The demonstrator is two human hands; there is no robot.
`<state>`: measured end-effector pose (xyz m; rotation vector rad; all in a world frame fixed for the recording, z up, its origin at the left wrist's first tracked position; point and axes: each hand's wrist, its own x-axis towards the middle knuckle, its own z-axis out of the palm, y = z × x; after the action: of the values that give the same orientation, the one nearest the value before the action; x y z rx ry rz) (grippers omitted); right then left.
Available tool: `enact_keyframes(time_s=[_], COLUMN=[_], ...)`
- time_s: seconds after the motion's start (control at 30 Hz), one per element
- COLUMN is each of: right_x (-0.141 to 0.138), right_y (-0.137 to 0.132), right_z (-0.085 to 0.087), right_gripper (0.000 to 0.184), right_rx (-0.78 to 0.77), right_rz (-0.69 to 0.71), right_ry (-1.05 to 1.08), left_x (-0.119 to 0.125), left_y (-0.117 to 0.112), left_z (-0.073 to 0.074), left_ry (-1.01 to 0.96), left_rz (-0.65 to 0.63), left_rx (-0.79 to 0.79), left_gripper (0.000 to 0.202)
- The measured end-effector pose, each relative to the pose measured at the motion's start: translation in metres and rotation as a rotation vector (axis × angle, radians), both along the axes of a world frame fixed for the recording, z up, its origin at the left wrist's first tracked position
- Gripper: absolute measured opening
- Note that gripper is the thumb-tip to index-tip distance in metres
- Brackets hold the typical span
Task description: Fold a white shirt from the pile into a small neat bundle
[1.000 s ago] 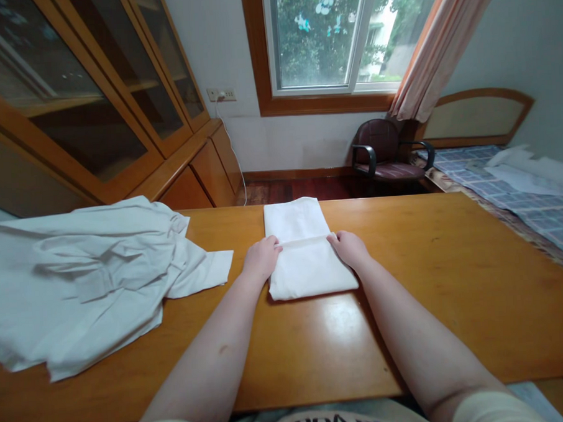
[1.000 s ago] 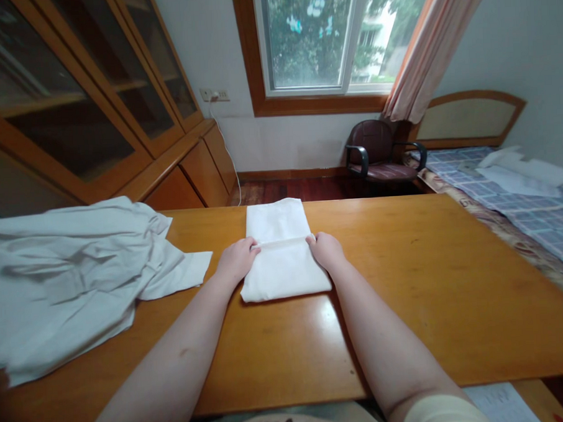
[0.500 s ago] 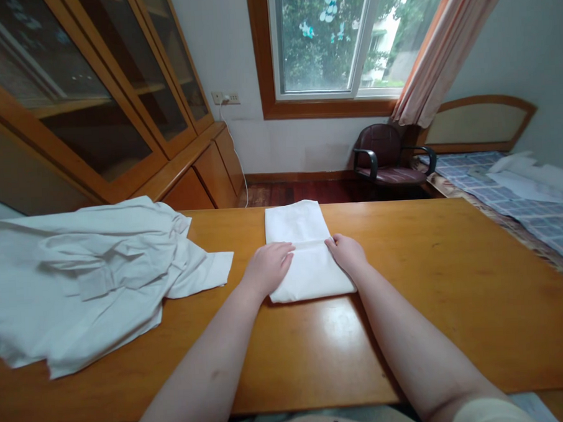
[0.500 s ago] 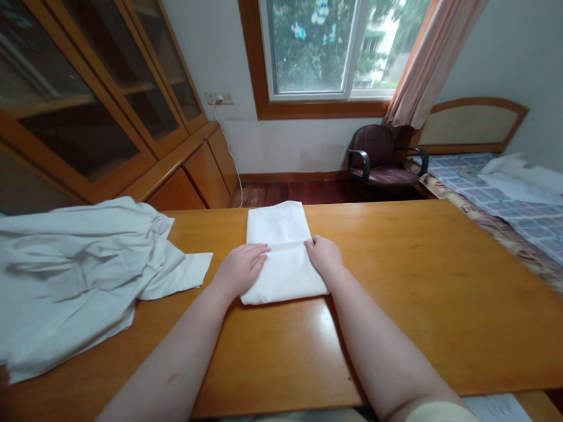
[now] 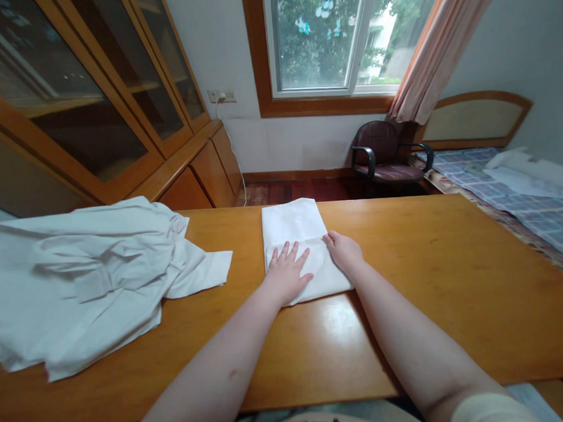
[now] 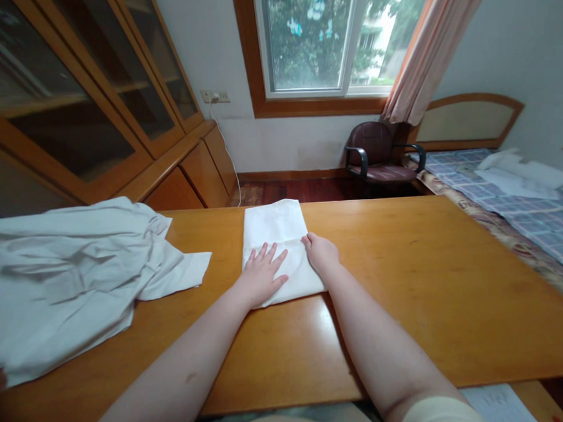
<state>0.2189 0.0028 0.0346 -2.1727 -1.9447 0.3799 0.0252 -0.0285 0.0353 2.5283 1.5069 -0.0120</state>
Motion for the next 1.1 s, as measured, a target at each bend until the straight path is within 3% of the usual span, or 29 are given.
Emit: enact_keyframes(time_s=[0.27, 0.4, 0.57, 0.7, 0.93, 1.1], right_x=[0.005, 0.012, 0.013, 0.010, 0.004, 0.003], right_y=[0.003, 0.002, 0.003, 0.005, 0.003, 0.001], right_z=[0.004, 0.004, 0.002, 0.000, 0.001, 0.001], right_gripper=[0.054, 0.041, 0.034, 0.034, 0.034, 0.033], right_rx=[-0.075, -0.073, -0.040, -0.038, -0.046, -0.062], right_rz=[-0.025, 0.060, 0.073, 0.058, -0.014, -0.095], right_ry=[0.087, 0.143, 0.120, 0.123, 0.090, 0.091], left_x=[-0.005, -0.008, -0.003, 0.000, -0.008, -0.010], left_y=[0.004, 0.007, 0.000, -0.005, 0.010, 0.014], left_z=[-0.008, -0.010, 0.005, 0.013, -0.011, -0.017], left_ry=[-0.007, -0.011, -0.010, -0.051, -0.012, -0.025], left_rz=[0.105, 0.103, 0.125, 0.063, 0.082, 0.156], left_rx=[-0.008, -0.037, 0.015, 0.097, 0.017, 0.001], left_gripper=[0.069, 0.069, 0.066, 0.057, 0.066, 0.075])
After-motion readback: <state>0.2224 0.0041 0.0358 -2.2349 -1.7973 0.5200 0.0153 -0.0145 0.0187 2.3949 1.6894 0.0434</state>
